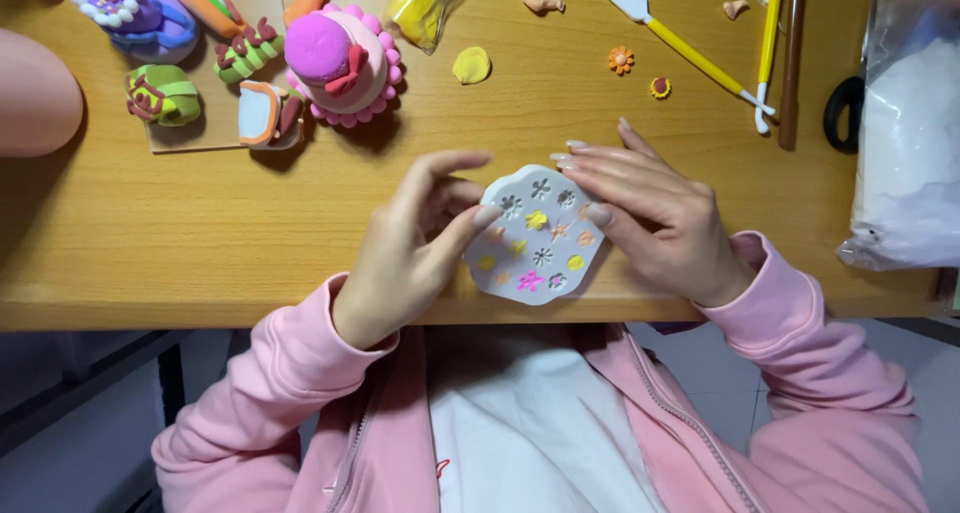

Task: Molding small clay flowers using a silicone mold and various colors of clay

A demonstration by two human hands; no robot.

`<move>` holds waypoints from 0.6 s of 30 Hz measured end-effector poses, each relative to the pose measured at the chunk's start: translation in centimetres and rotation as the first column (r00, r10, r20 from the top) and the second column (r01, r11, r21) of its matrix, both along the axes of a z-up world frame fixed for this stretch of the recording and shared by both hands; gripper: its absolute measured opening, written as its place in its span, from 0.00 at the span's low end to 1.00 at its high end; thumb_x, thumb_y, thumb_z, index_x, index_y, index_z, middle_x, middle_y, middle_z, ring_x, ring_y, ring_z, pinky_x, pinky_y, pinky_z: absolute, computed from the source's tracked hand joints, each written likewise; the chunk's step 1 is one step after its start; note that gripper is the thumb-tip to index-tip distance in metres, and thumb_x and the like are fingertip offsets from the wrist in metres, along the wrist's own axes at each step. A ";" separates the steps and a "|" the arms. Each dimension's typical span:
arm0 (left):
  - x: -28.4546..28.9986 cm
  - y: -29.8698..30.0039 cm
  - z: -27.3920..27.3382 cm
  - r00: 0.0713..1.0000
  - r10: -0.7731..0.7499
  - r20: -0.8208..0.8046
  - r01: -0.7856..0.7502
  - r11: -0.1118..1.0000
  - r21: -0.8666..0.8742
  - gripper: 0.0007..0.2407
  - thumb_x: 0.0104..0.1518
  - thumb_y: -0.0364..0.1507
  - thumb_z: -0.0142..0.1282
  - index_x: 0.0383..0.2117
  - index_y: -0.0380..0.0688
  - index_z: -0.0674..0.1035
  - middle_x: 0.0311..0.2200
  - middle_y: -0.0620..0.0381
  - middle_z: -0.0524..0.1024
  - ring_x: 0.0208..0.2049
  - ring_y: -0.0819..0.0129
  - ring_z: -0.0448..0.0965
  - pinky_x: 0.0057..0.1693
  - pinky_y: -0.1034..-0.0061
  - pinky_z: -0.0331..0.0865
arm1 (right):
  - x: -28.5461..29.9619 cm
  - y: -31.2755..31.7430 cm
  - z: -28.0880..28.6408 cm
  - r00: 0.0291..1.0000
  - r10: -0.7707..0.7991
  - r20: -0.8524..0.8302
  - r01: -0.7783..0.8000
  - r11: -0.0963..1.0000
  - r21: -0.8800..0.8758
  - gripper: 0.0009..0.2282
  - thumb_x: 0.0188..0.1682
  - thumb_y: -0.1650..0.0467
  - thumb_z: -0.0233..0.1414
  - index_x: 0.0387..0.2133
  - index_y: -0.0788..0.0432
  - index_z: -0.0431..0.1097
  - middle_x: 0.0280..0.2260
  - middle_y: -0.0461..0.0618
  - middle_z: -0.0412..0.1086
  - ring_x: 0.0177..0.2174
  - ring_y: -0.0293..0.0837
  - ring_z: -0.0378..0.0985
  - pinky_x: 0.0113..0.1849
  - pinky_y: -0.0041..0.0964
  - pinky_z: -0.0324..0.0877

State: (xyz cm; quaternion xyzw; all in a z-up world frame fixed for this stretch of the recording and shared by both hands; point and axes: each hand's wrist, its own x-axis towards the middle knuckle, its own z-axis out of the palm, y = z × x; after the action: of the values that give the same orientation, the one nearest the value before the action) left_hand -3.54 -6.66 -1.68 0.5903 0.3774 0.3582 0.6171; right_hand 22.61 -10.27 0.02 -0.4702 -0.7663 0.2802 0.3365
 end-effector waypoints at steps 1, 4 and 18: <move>0.0 0.3 0.0 0.999 -0.049 -0.013 0.049 0.999 -0.020 0.12 0.65 0.28 0.54 0.52 0.39 0.73 0.42 0.54 0.78 0.43 0.73 0.80 0.52 0.81 0.76 | 0.0 0.0 -0.2 0.999 0.029 0.016 -0.029 0.999 0.026 0.13 0.58 0.72 0.49 0.51 0.69 0.71 0.53 0.63 0.73 0.55 0.60 0.77 0.67 0.59 0.56; 0.1 0.9 0.0 0.990 -0.128 -0.067 0.128 0.992 0.001 0.11 0.65 0.29 0.53 0.50 0.41 0.75 0.39 0.57 0.79 0.39 0.75 0.80 0.48 0.82 0.76 | -0.1 -0.1 -0.2 0.997 0.070 0.041 -0.072 0.996 0.055 0.14 0.58 0.70 0.50 0.52 0.68 0.71 0.54 0.61 0.72 0.56 0.60 0.76 0.67 0.60 0.54; 5.0 -4.1 1.7 0.865 0.283 0.415 -0.223 0.956 -0.189 0.25 0.68 0.30 0.48 0.70 0.34 0.58 0.65 0.46 0.67 0.54 0.72 0.73 0.46 0.84 0.71 | -1.3 -2.2 1.4 0.968 -0.240 0.070 0.230 0.965 0.125 0.49 0.47 0.51 0.59 0.74 0.56 0.35 0.75 0.61 0.32 0.77 0.58 0.36 0.78 0.59 0.39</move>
State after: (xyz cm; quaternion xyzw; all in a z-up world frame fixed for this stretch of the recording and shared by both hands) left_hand 1.48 -10.76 0.06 0.3971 0.3266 0.5332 0.6718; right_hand 21.31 -12.42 1.44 -0.5489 -0.7336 0.1731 0.3613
